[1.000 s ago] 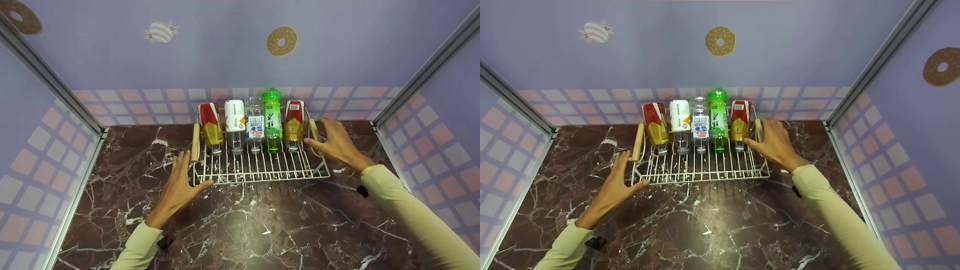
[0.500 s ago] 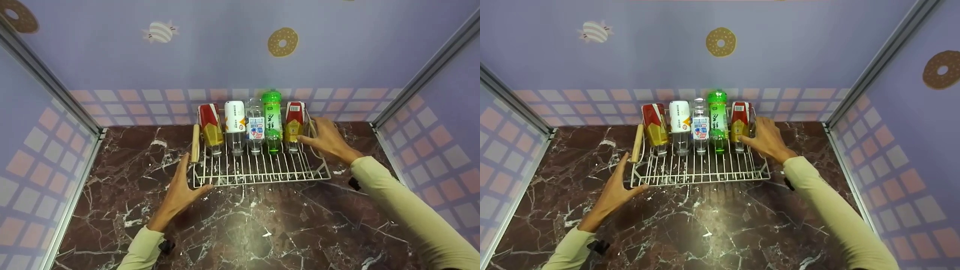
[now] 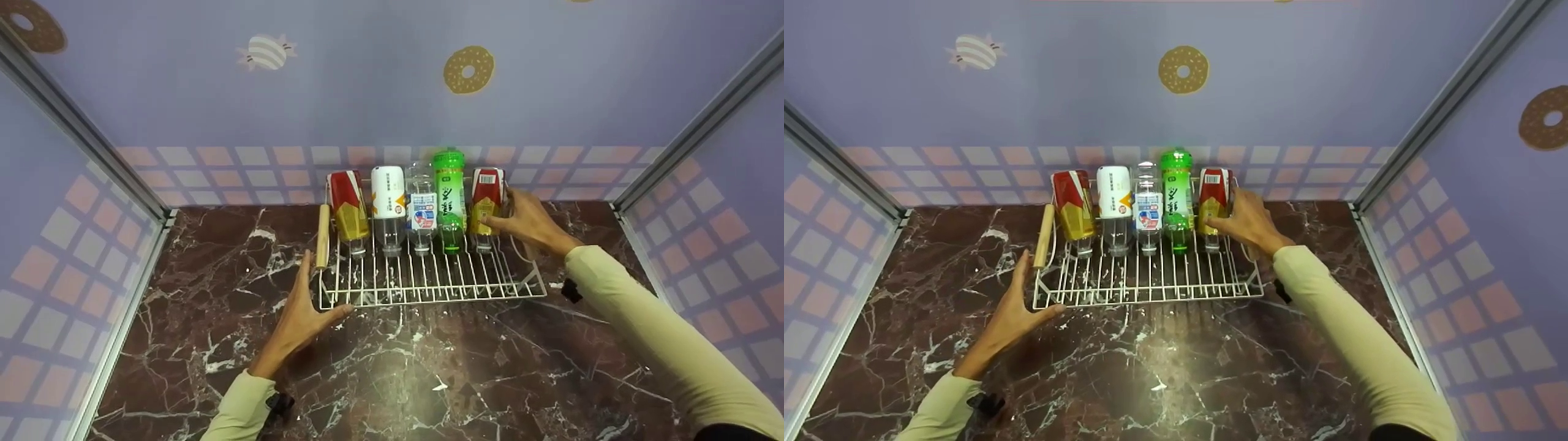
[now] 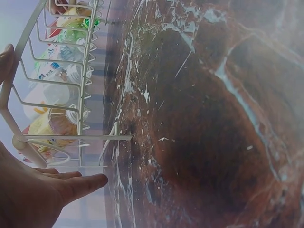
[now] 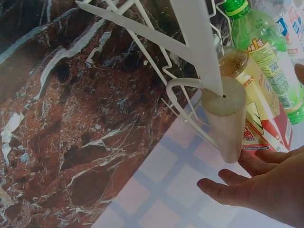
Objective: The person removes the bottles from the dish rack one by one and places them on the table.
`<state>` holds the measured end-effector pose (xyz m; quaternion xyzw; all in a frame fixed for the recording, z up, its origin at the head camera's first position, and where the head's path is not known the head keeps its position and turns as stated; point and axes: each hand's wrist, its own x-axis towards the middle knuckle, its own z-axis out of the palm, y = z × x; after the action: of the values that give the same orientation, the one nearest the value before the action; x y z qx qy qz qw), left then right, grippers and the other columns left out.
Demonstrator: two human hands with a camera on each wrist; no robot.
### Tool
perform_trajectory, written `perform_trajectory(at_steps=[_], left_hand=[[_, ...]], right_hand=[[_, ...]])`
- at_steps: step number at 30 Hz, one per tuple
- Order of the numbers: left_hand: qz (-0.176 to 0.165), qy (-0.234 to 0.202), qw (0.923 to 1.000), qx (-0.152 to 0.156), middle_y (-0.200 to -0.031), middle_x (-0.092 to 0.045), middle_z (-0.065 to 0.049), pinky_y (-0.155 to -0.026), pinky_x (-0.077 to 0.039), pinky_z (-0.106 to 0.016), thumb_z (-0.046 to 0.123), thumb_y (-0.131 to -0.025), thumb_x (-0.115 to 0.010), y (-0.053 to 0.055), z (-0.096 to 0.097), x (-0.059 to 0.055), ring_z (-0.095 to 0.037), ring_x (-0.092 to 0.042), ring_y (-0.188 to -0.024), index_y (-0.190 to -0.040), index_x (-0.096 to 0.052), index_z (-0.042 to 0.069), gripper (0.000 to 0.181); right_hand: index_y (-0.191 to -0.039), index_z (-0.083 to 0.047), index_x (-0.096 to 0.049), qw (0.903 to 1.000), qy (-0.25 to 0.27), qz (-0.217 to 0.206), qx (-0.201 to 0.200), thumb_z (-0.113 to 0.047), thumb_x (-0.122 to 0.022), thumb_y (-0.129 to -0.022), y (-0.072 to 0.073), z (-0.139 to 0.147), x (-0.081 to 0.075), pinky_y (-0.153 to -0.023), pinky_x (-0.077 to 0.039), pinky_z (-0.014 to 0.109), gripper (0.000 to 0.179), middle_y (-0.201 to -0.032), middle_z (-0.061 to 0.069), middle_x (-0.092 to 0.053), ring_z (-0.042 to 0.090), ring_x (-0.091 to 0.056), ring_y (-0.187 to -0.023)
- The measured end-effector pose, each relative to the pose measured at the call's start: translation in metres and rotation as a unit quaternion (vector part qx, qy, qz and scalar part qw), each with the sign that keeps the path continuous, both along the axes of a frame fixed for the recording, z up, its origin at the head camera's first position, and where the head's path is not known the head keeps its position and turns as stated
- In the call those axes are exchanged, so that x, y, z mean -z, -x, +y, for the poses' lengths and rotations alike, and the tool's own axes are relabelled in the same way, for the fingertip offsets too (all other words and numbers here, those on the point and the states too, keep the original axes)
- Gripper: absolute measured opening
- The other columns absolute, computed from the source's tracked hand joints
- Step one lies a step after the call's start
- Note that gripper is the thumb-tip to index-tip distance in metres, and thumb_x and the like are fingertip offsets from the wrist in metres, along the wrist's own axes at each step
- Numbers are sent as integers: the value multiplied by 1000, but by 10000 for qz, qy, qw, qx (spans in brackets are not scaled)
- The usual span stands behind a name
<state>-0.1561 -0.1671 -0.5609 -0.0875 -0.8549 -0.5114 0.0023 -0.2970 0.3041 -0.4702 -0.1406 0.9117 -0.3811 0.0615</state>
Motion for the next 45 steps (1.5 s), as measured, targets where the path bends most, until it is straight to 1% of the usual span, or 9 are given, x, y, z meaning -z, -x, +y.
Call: perform_trajectory(at_steps=[6,8,11,15,17,26,30,38,45], left_hand=[[-29,-384,9992,102,-182,1,-28,-126,-33,-71,43,-82,-98,2,3,1,-54,-18,-164,-177,1,8,141],[-16,-422,9991,103,-182,0,-28,-126,-31,-72,42,-82,-98,1,4,1,-54,-18,-164,-177,1,9,141],[-7,-408,9991,104,-182,0,-26,-126,-23,-78,42,-83,-96,0,6,1,-54,-13,-165,-177,2,11,139],[-50,-376,9993,61,-183,0,-25,-125,-15,-83,42,-84,-94,-2,7,2,-52,-10,-166,-178,3,16,137],[-66,-373,9993,45,-183,0,-25,-124,-15,-84,41,-85,-94,-2,8,2,-52,-11,-166,-178,3,18,136],[-252,-501,9984,120,-184,-2,-21,-123,-19,-84,41,-86,-93,-3,9,4,-54,-17,-164,-179,3,26,134],[-287,-488,9983,117,-184,-1,-21,-120,-20,-86,42,-86,-93,-2,9,6,-57,-20,-162,-178,3,30,134],[-393,-615,9973,93,-183,1,-19,-122,-20,-84,37,-87,-95,-1,8,8,-56,-17,-163,-178,3,30,134],[-418,-640,9971,23,-183,-2,-21,-124,-19,-82,37,-87,-95,2,7,8,-55,-20,-162,-178,2,30,134]], right_hand=[[-152,-1,-51,9993,23,-276,238,-32,-84,-99,6,-1,0,-113,-53,67,70,-144,26,-65,44,-66,-127],[-152,-1,-50,9988,74,-387,285,-31,-84,-99,8,-2,1,-113,-54,66,70,-143,25,-65,43,-65,-128],[-150,-2,-51,9981,143,-509,322,-30,-84,-99,10,-2,3,-109,-56,64,67,-138,23,-67,42,-67,-124],[-149,-1,-51,9986,76,-450,262,-25,-83,-99,13,-2,5,-110,-56,64,64,-136,24,-68,43,-67,-123],[-148,-1,-51,9990,66,-391,218,-23,-81,-100,13,-2,5,-109,-57,63,61,-136,25,-68,43,-67,-123],[-142,2,-53,9980,206,-507,306,-22,-78,-103,14,-1,6,-89,-68,51,52,-125,26,-70,39,-74,-105],[-143,0,-53,9978,213,-528,348,-23,-78,-104,14,0,4,-90,-68,49,53,-125,23,-71,37,-73,-105],[-147,2,-51,9971,252,-461,545,-29,-80,-102,14,-2,1,-101,-63,54,62,-130,25,-69,40,-70,-114],[-150,1,-49,9963,368,-446,641,-34,-83,-100,10,-3,-5,-103,-63,57,70,-134,25,-67,41,-69,-117]])
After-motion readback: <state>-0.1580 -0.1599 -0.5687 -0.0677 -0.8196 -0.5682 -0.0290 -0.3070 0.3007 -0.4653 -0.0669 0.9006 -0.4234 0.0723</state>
